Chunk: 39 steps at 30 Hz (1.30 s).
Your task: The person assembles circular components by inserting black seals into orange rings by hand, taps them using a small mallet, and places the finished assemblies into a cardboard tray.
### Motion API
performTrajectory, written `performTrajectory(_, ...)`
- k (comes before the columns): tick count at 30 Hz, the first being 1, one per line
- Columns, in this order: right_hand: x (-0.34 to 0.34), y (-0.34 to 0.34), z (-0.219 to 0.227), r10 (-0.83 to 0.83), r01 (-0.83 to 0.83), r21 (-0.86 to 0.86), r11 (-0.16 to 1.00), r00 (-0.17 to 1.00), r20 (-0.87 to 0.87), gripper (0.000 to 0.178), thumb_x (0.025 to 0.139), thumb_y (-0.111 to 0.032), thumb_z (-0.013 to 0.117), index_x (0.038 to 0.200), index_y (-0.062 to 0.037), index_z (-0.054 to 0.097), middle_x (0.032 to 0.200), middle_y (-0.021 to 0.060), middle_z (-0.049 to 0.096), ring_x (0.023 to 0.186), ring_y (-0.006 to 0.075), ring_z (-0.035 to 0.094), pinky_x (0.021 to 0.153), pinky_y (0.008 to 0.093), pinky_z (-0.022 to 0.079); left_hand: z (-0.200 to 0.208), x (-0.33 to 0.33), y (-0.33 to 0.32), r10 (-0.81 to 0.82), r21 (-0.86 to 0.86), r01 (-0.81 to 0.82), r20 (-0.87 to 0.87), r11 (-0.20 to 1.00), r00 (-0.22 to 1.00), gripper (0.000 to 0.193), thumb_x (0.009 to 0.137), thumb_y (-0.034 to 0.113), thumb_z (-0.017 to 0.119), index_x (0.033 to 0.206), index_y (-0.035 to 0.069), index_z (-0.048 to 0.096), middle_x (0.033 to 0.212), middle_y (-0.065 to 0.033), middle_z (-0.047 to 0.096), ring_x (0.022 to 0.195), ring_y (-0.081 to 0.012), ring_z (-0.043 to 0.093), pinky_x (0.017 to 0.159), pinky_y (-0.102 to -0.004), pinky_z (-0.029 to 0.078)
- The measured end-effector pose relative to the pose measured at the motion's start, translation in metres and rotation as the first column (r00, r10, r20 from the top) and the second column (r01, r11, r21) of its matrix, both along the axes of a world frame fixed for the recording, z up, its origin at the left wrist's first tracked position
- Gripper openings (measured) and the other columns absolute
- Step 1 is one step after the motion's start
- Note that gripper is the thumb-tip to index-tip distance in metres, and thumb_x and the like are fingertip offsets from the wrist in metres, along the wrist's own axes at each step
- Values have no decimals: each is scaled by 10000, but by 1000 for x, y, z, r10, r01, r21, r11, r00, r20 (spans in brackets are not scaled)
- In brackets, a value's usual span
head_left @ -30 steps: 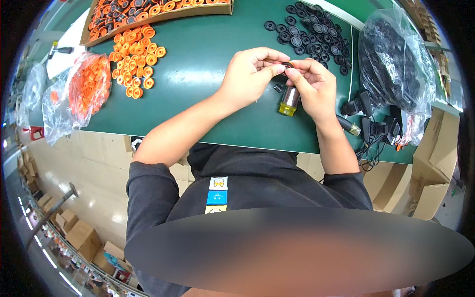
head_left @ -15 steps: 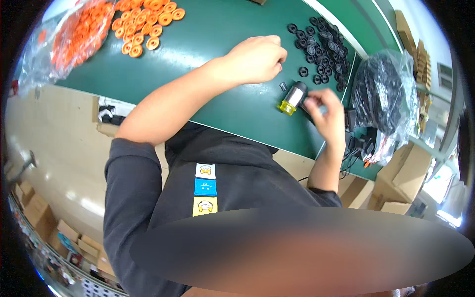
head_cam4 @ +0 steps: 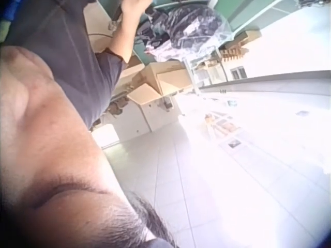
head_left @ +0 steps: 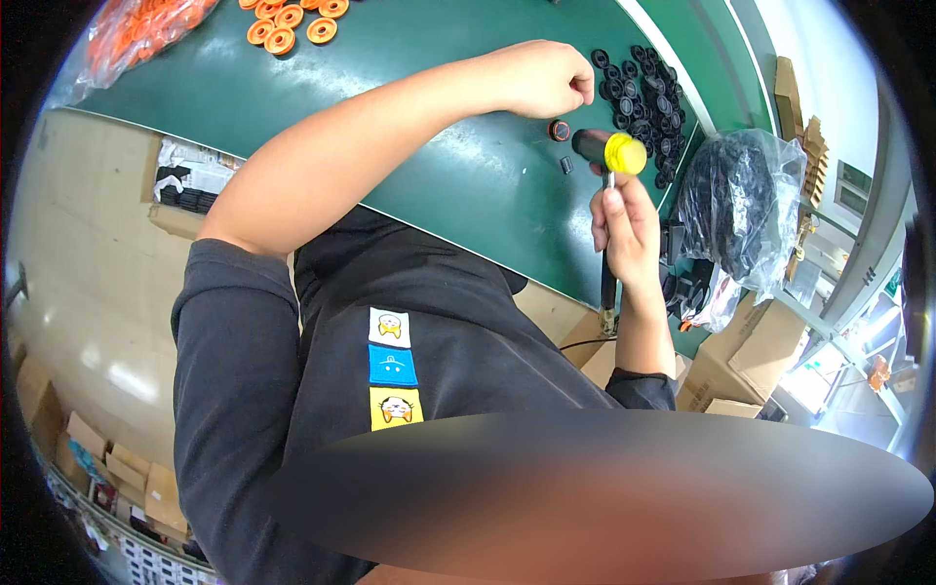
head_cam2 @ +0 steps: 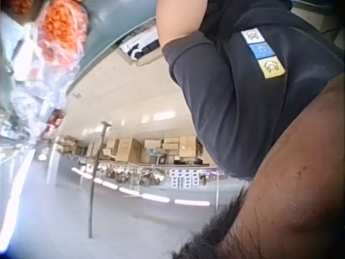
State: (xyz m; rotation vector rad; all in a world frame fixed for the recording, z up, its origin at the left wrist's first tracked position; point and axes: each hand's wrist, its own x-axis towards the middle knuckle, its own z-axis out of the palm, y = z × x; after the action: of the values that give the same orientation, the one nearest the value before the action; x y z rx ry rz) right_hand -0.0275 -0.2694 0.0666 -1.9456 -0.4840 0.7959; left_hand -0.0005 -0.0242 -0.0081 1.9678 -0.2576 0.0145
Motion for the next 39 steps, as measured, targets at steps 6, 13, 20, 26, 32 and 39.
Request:
performTrajectory(6,14,7,-13,-42,35,-89,995,996,-73,296,1065,-218,453,1267,-19,542,699,-25,471,493,41,410,442,190,338,-2,3,-3,37,-17,-36,3,999,999,209,878,148,621,1018,23,711,931,-137,724,882,-249,698,802,-365,543)
performTrajectory(13,10,16,13,-57,58,18,998,995,-85,318,1064,-220,454,1277,-2,541,693,-28,469,482,38,398,432,186,328,-5,4,-3,129,-21,-129,-16,991,992,243,857,140,619,1056,24,696,923,-124,718,880,-246,696,795,-361,542)
performTrajectory(20,13,17,-9,-77,69,-62,996,986,-147,318,1069,-234,438,1293,-39,552,686,-36,458,460,38,369,413,192,303,-7,7,-3,185,-52,-184,0,981,983,287,853,133,616,1109,15,669,909,-119,709,860,-248,690,782,-367,539)
performTrajectory(26,9,23,0,-78,79,-4,997,990,-115,323,1071,-213,421,1282,-5,550,671,-32,442,465,36,373,412,188,293,-7,6,-2,197,-63,-196,11,979,980,322,853,146,618,1145,13,649,887,-119,700,835,-247,682,757,-376,535)
performTrajectory(32,9,16,-3,-47,55,61,997,991,-128,324,1068,-218,433,1292,-10,540,677,-33,438,471,33,364,421,184,293,-11,7,-3,203,-69,-202,1,977,979,331,855,150,624,1156,14,643,869,-112,694,810,-238,671,734,-374,524)
performTrajectory(39,5,8,-10,-108,109,-2,994,973,-202,315,1066,-212,434,1281,-11,548,673,-31,448,466,40,368,422,195,305,-10,6,-4,193,-44,-193,-6,980,981,329,858,147,618,1158,13,641,874,-106,695,821,-237,672,750,-376,528)
